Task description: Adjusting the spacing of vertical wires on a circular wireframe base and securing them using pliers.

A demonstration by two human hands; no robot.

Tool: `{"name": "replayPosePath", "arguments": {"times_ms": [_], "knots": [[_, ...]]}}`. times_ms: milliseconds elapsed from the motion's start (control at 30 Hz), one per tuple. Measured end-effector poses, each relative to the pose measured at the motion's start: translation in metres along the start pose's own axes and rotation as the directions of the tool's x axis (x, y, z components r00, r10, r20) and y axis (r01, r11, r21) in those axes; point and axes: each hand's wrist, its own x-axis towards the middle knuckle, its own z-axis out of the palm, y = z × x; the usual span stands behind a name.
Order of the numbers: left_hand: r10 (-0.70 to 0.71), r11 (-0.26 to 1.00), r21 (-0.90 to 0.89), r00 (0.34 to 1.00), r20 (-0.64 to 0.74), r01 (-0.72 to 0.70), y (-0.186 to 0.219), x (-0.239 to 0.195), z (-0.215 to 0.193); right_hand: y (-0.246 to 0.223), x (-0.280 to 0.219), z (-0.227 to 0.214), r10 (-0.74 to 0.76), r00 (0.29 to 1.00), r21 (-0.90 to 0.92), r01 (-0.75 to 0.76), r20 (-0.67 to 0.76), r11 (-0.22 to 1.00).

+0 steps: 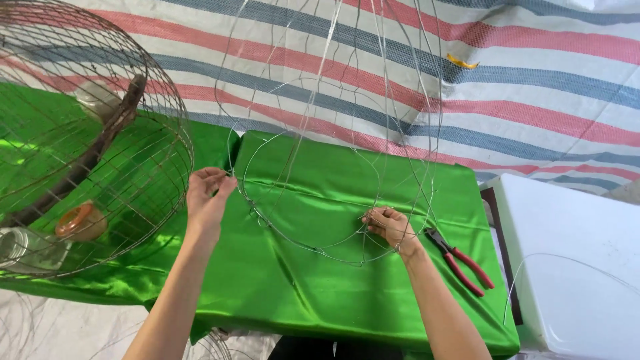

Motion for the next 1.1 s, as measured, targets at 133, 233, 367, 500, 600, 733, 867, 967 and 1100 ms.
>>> {"name": "replayPosePath", "arguments": {"times_ms": [133, 233, 367, 500, 600, 733, 867, 967, 1100], "knots": [[-0.088, 0.946, -0.319, 0.994, -0.071, 0.062, -0.017, 0.0, 0.004, 0.011, 0.014, -0.009, 0.005, 1.0, 0.011, -0.005, 0.013, 1.0], [-0.238, 0.891, -0.432, 0.953, -0.189, 0.137, -0.064, 0.03, -0.003, 0.014, 0.017, -0.012, 0.019, 1.0, -0.003, -0.019, 0.011, 1.0], [-0.346, 0.895, -0.317, 0.937, -0.047, 0.314, -0.101, 0.079, -0.003, 0.013, 0.014, -0.006, 0.009, 1.0, -0.015, -0.009, 0.012, 1.0], [-0.551, 0.692, -0.409, 0.802, 0.232, 0.594, -0.129, 0.119, -0.002, 0.014, 0.018, -0.011, -0.002, 1.0, -0.014, 0.002, 0.016, 1.0], [-0.517, 0.73, -0.307, 0.787, 0.337, 0.611, -0.137, 0.129, -0.002, 0.011, 0.016, -0.01, 0.006, 1.0, -0.014, -0.006, 0.021, 1.0], [-0.447, 0.806, -0.208, 0.8, 0.4, 0.554, -0.119, 0.119, 0.012, 0.001, 0.022, -0.017, 0.01, 1.0, 0.025, -0.01, 0.0, 1.0], [-0.345, 0.863, -0.222, 0.85, 0.398, 0.454, -0.086, 0.095, 0.029, -0.031, 0.019, -0.028, -0.03, 0.999, 0.043, 0.03, -0.02, 0.999], [-0.311, 0.884, -0.218, 0.869, 0.386, 0.413, -0.077, 0.084, 0.047, -0.051, 0.018, -0.037, -0.052, 0.996, 0.075, 0.058, -0.079, 0.996], [-0.3, 0.912, -0.163, 0.883, 0.36, 0.376, -0.062, 0.051, 0.063, -0.047, 0.035, -0.068, -0.034, 0.997, 0.067, 0.038, -0.064, 0.997]]}}
